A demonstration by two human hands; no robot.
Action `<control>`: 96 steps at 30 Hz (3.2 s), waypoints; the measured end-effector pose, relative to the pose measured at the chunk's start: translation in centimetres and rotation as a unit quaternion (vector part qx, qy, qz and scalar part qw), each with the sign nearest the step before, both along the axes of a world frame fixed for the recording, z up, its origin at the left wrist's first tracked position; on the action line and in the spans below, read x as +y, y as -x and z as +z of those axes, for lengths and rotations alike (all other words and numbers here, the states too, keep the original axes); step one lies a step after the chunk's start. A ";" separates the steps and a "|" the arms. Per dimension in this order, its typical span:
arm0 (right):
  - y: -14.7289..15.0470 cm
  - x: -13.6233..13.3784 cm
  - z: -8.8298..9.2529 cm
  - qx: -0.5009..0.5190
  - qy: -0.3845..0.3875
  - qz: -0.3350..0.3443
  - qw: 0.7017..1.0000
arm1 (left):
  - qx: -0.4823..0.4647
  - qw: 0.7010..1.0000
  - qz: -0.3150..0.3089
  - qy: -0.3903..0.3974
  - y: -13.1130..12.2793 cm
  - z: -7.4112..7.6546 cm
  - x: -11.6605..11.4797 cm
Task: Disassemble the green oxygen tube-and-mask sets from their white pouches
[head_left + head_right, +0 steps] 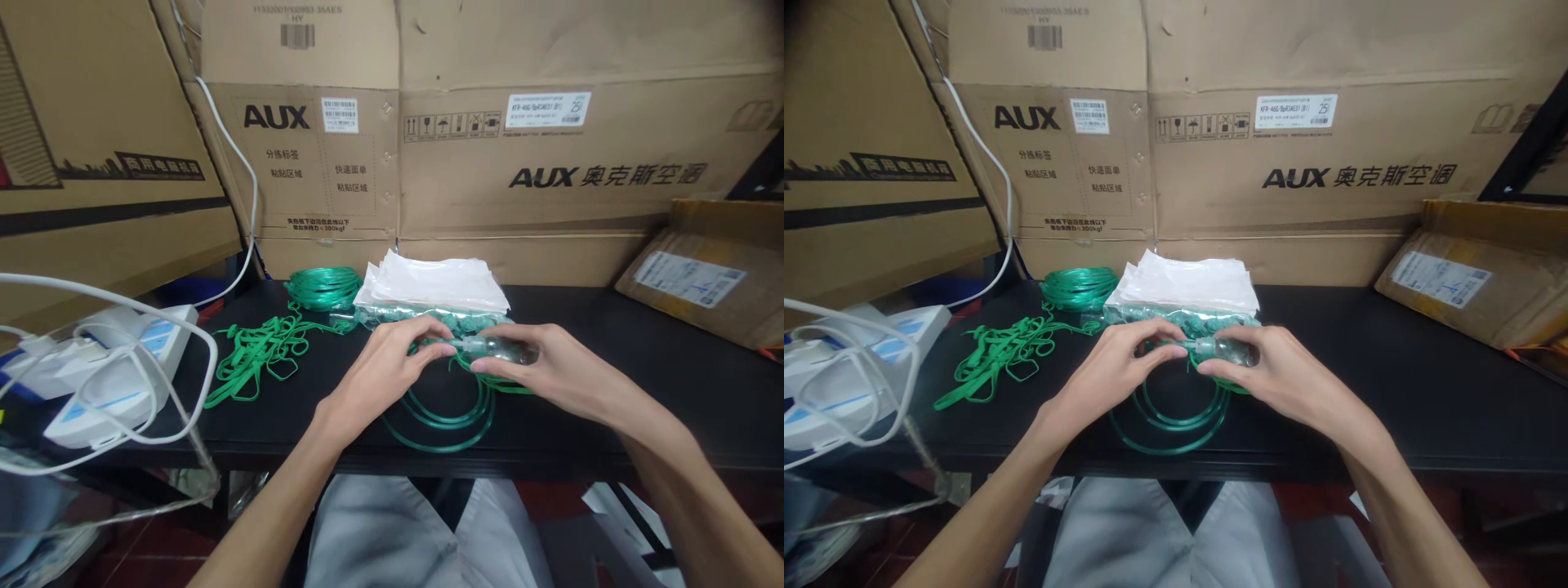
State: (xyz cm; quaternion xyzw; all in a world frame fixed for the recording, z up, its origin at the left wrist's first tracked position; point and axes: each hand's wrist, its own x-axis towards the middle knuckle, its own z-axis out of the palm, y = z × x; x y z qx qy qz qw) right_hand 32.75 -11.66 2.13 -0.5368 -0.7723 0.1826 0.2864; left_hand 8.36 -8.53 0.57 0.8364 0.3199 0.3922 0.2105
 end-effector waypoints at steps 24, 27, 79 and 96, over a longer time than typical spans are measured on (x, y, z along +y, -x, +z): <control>2.0 -0.3 -0.2 -0.006 -0.175 0.064 0.982 | 0.058 0.995 0.022 -0.076 -1.4 -0.5 -0.6; 1.5 -0.2 -0.1 -0.013 -0.165 0.046 0.985 | 0.041 0.998 0.018 -0.042 -1.8 -0.4 -0.7; -0.6 -0.7 0.9 0.025 0.024 -0.006 0.999 | 0.024 0.994 0.065 -0.086 -1.4 -0.4 -0.9; 0.0 -0.7 1.0 0.063 0.036 0.046 0.996 | 0.029 0.982 0.123 -0.143 -2.3 -0.9 -1.4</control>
